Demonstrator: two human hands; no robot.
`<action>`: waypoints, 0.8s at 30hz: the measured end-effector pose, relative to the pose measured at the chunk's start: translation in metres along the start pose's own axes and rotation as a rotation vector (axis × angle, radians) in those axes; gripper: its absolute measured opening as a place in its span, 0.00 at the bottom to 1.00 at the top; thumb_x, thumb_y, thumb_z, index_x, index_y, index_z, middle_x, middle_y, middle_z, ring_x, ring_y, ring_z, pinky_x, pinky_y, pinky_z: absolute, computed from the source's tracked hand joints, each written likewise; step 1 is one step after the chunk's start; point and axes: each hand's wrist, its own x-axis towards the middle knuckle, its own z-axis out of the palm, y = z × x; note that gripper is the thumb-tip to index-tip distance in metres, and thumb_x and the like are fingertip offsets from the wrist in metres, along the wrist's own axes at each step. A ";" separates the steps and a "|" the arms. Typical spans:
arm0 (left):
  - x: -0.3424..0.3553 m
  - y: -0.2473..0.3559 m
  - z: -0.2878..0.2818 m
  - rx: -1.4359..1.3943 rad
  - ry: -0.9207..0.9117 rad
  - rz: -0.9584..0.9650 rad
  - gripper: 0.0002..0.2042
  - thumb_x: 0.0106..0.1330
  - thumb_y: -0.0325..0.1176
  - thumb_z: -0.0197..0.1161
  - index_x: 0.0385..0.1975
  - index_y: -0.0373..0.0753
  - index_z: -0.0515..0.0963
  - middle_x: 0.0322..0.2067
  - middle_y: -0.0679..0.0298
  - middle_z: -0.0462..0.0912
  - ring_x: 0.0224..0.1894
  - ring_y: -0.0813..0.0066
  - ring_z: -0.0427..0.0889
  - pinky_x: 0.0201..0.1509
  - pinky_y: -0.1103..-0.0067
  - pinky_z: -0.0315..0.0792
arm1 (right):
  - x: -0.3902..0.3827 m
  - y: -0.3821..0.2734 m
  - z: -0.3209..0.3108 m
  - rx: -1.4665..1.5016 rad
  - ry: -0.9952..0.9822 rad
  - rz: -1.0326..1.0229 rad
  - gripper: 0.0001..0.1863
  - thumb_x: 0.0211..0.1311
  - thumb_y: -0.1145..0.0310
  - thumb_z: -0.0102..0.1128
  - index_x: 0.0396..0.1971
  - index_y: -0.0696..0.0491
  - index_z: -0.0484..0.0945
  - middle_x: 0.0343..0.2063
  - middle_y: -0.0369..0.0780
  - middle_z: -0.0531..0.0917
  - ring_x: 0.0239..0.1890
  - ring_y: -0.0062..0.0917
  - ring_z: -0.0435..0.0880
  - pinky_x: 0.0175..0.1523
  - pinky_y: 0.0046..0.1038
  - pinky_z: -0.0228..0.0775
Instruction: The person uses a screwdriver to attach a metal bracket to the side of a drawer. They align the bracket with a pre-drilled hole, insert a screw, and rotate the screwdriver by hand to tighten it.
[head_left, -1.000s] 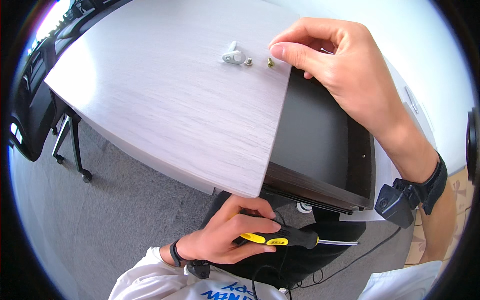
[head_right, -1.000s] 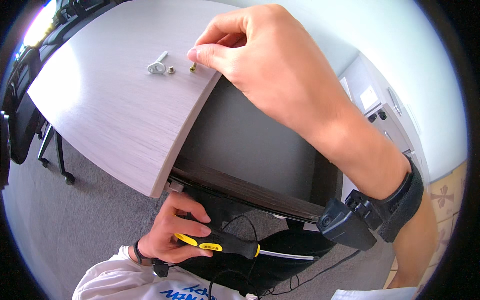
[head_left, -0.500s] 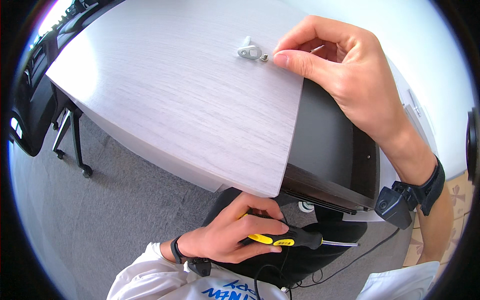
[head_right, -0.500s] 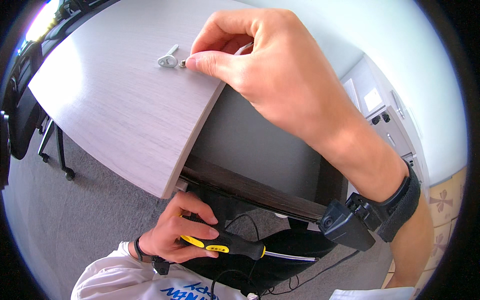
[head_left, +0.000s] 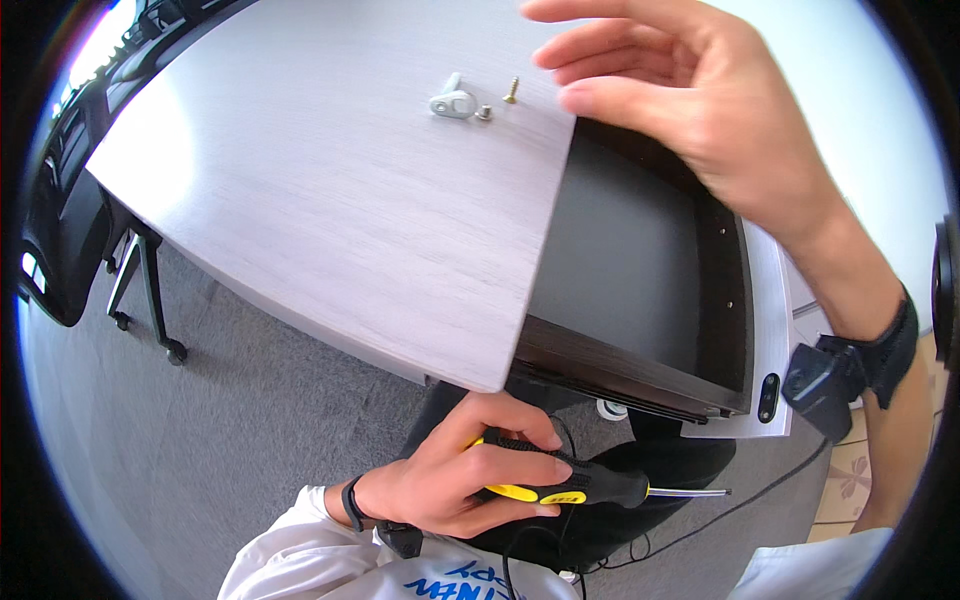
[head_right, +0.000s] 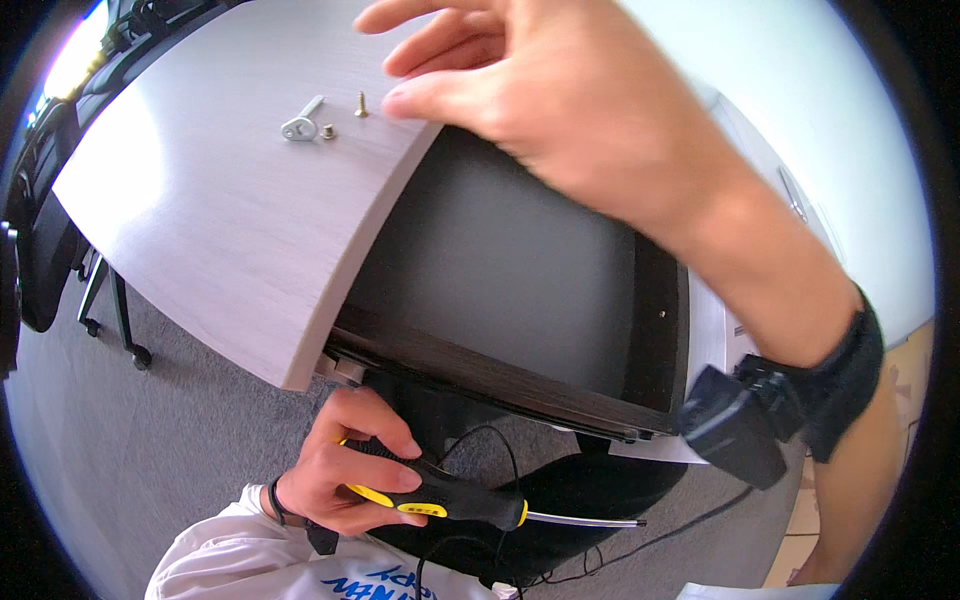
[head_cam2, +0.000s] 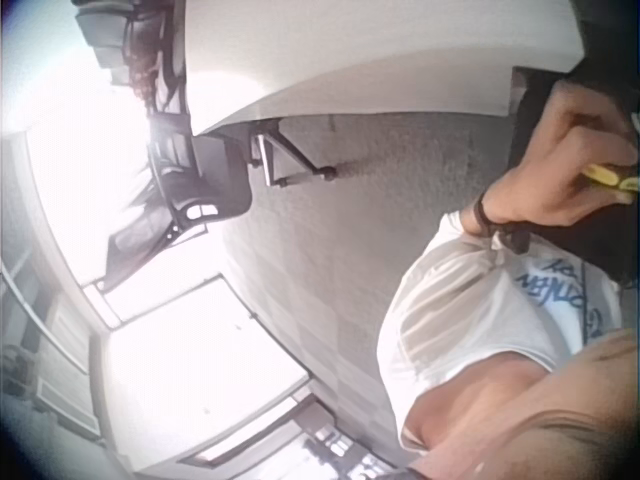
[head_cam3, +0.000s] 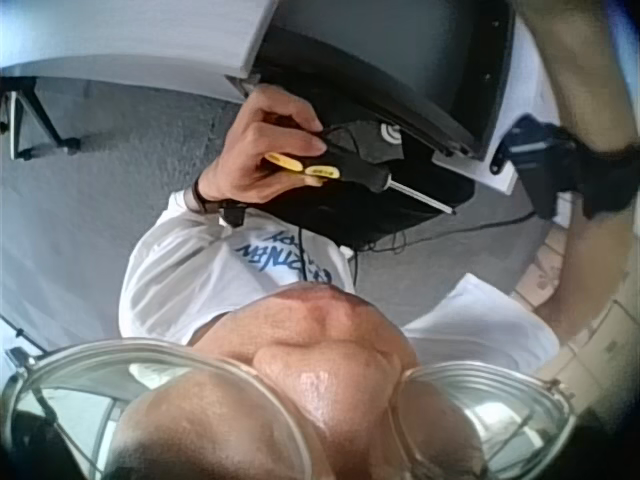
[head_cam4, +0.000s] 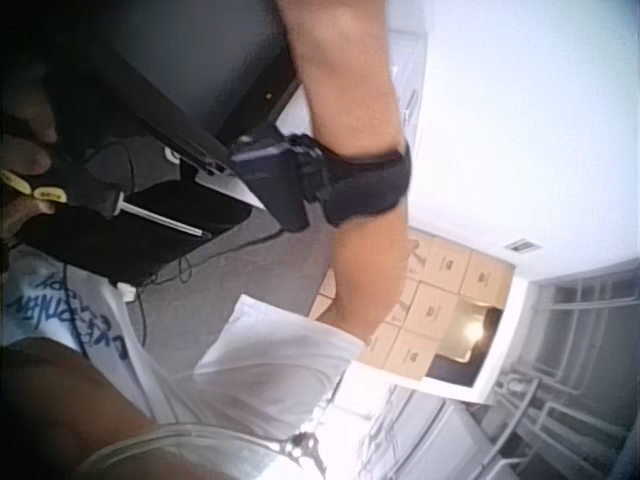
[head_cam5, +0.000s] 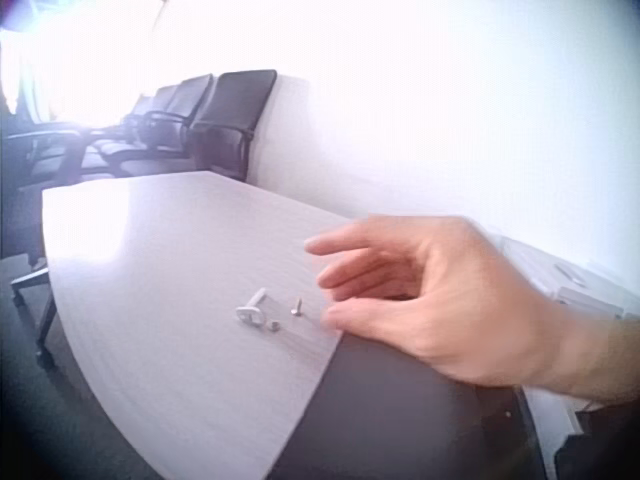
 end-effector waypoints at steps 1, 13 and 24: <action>0.001 0.001 0.002 -0.011 -0.009 -0.001 0.18 0.46 0.34 0.76 0.37 0.43 0.77 0.38 0.57 0.72 0.34 0.70 0.74 0.34 0.78 0.65 | -0.017 -0.003 0.007 -0.411 0.126 -0.057 0.20 0.58 0.71 0.61 0.50 0.60 0.73 0.39 0.48 0.81 0.43 0.30 0.81 0.55 0.29 0.71; 0.046 0.007 0.017 0.359 0.185 0.111 0.23 0.47 0.17 0.66 0.42 0.45 0.68 0.46 0.49 0.68 0.44 0.64 0.72 0.48 0.75 0.70 | -0.206 0.047 -0.073 -0.578 0.243 0.093 0.12 0.65 0.73 0.47 0.44 0.55 0.77 0.41 0.42 0.80 0.46 0.26 0.78 0.55 0.27 0.68; 0.065 -0.005 0.028 0.288 0.175 0.057 0.24 0.48 0.12 0.63 0.45 0.40 0.68 0.52 0.46 0.68 0.49 0.58 0.78 0.52 0.72 0.75 | -0.267 0.112 0.018 -0.243 0.660 0.106 0.44 0.53 0.33 0.50 0.50 0.64 0.72 0.54 0.52 0.69 0.57 0.40 0.68 0.61 0.39 0.58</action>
